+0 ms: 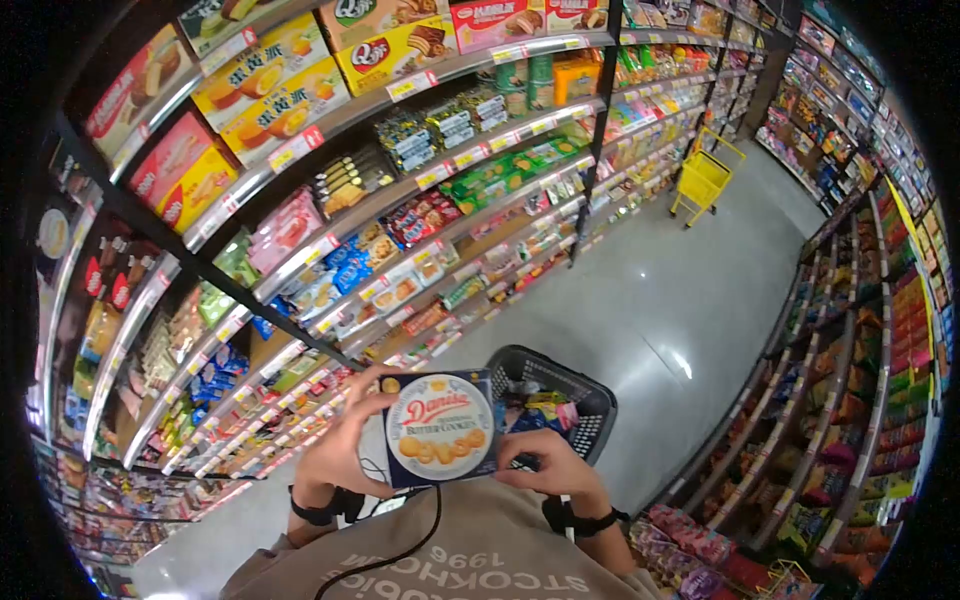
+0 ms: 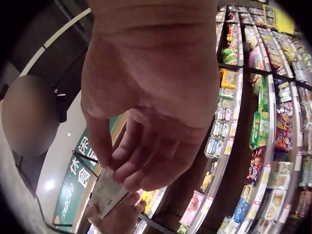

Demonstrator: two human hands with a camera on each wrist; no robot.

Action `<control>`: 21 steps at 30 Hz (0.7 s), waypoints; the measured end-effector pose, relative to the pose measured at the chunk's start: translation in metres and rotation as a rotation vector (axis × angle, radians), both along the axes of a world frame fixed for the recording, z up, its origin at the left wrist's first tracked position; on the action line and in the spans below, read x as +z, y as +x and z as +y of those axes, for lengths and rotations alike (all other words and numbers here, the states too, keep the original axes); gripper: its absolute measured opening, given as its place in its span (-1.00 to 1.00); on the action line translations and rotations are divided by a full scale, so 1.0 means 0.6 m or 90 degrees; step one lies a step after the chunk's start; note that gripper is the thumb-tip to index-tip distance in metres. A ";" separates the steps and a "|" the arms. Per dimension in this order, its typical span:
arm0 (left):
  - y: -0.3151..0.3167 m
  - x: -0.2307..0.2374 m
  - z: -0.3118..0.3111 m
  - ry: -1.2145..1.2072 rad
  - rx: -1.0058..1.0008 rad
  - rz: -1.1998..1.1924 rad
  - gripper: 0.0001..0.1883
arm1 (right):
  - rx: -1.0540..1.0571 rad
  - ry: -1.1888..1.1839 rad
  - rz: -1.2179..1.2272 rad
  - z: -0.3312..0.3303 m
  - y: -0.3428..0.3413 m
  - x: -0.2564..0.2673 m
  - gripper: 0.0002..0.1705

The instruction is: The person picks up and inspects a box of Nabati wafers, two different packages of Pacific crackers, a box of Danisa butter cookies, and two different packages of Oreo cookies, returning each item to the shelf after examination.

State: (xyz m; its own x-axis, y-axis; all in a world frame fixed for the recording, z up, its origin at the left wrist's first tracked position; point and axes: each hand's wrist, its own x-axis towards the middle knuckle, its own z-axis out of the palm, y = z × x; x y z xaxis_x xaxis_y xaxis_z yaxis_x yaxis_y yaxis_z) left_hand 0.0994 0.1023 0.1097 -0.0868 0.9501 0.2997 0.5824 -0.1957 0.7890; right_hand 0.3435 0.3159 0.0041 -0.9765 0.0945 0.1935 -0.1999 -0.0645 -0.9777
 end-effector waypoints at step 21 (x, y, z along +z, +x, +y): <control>0.079 0.051 -0.069 -0.023 0.255 0.335 -0.06 | 0.078 -0.368 -0.129 -0.045 -0.109 -0.052 -0.70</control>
